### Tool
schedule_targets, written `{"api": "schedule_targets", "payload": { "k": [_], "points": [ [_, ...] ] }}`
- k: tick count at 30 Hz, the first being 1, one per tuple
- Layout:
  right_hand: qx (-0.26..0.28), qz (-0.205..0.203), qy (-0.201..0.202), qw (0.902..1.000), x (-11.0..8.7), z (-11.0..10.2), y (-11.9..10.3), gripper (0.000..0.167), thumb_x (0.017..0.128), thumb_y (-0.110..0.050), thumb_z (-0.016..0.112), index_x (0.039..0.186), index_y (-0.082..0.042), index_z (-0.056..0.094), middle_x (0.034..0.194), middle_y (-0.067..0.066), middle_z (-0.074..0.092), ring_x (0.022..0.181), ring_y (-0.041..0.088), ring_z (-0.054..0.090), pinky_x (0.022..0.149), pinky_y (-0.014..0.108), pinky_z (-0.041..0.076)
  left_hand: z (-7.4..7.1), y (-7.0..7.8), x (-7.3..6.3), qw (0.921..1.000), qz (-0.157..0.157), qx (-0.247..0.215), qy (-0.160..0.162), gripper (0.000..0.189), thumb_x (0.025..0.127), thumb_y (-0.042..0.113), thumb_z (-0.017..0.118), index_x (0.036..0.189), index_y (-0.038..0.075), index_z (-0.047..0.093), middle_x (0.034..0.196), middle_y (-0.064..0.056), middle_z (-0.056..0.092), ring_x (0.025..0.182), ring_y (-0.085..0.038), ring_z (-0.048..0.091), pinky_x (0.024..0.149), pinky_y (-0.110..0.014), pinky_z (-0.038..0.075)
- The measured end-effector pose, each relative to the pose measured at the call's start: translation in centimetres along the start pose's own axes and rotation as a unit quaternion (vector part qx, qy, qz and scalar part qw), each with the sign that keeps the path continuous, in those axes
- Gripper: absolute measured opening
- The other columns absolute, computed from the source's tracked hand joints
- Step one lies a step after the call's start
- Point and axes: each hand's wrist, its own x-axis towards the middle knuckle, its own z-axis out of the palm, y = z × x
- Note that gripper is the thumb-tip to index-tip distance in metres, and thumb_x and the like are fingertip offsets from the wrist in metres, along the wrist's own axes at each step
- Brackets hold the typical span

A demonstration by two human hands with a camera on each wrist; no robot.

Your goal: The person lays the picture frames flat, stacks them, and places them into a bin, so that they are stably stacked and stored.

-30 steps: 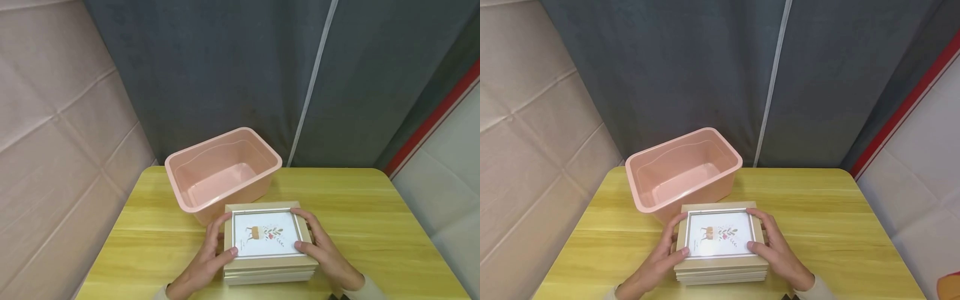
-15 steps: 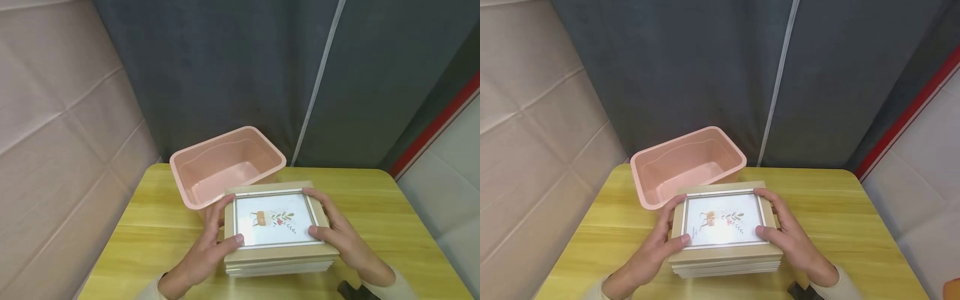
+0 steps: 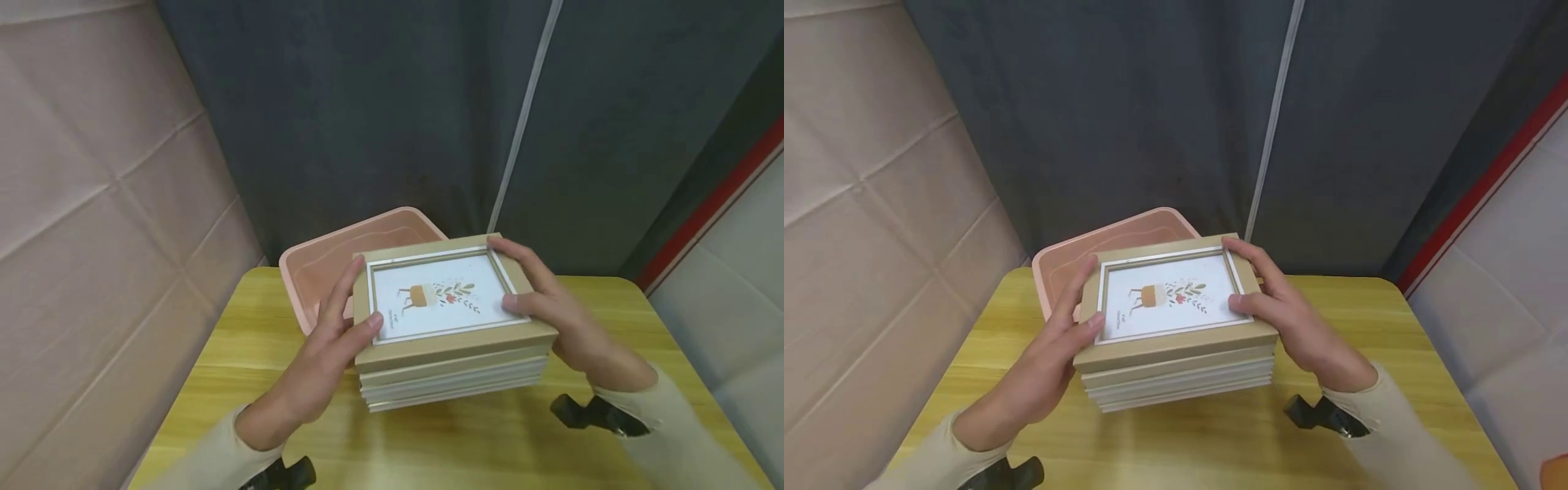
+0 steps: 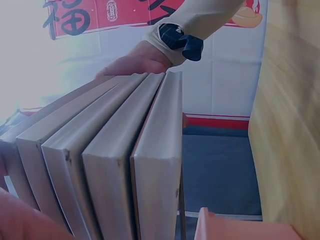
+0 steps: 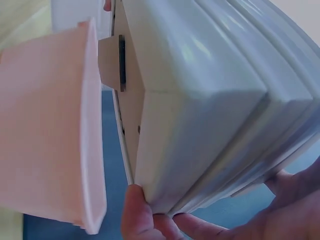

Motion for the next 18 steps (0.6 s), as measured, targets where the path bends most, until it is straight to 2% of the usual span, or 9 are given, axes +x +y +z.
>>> {"api": "schedule_targets", "payload": {
  "k": [2,4,8,11,12,15,18],
  "points": [
    [0.009,0.016,0.001,0.9998,0.9,-0.1,-0.9,0.071,0.099,-0.02,0.051,0.162,-0.045,0.031,0.167,0.002,0.018,0.133,0.042,0.032,0.09,0.041,0.049,-0.5,0.8,0.4,0.9999,-0.008,-0.012,0.0,0.074,0.11,0.029,0.049,0.167,0.048,0.006,0.166,-0.007,0.018,0.11,-0.026,0.07,0.088,-0.035,0.063],
    [0.015,0.025,-0.004,0.9996,1.8,-0.3,-1.7,0.071,0.099,-0.021,0.05,0.162,-0.045,0.031,0.165,0.001,0.021,0.131,0.04,0.035,0.089,0.039,0.053,-0.9,1.5,0.8,0.9997,-0.019,-0.012,0.008,0.073,0.11,0.032,0.048,0.167,0.05,0.006,0.167,-0.008,0.018,0.111,-0.025,0.07,0.087,-0.037,0.063],
    [0.023,0.042,-0.019,0.9987,3.9,-0.7,-2.9,0.069,0.1,-0.023,0.049,0.162,-0.047,0.03,0.163,0.003,0.023,0.127,0.041,0.041,0.085,0.04,0.057,-1.7,2.2,2.2,0.9984,-0.043,-0.01,0.035,0.071,0.109,0.038,0.05,0.164,0.057,0.009,0.17,0.002,0.01,0.127,-0.03,0.061,0.093,-0.043,0.059],
    [0.025,0.048,-0.029,0.9981,5.7,-0.9,-3.2,0.068,0.101,-0.024,0.05,0.162,-0.047,0.03,0.162,0.007,0.024,0.126,0.041,0.045,0.085,0.041,0.057,-2.5,2.2,3.5,0.9975,-0.047,-0.022,0.048,0.071,0.108,0.04,0.051,0.162,0.061,0.01,0.169,0.006,0.018,0.128,-0.029,0.058,0.089,-0.041,0.059],
    [0.025,0.05,-0.032,0.9979,6.3,-1.0,-3.2,0.068,0.102,-0.025,0.051,0.162,-0.047,0.03,0.162,0.007,0.025,0.126,0.041,0.046,0.086,0.041,0.057,-2.8,2.1,3.9,0.9972,-0.049,-0.025,0.051,0.071,0.107,0.041,0.051,0.161,0.062,0.01,0.169,0.008,0.02,0.127,-0.028,0.059,0.085,-0.038,0.058],
    [0.024,0.055,-0.037,0.9975,8.3,-1.2,-3.0,0.068,0.101,-0.025,0.052,0.163,-0.046,0.031,0.162,0.008,0.028,0.127,0.039,0.048,0.089,0.041,0.056,-3.6,1.8,5.2,0.9967,-0.051,-0.026,0.059,0.07,0.107,0.045,0.051,0.159,0.066,0.01,0.173,0.011,0.014,0.127,-0.024,0.058,0.07,-0.031,0.053],
    [0.027,0.061,-0.042,0.9969,10.5,-1.5,-2.4,0.07,0.101,-0.026,0.054,0.163,-0.047,0.03,0.163,0.007,0.029,0.127,0.037,0.049,0.09,0.04,0.055,-4.4,1.4,6.5,0.9959,-0.053,-0.025,0.069,0.071,0.106,0.048,0.051,0.159,0.067,0.008,0.175,0.011,0.013,0.129,-0.027,0.059,0.073,-0.033,0.054]
  ]
}}
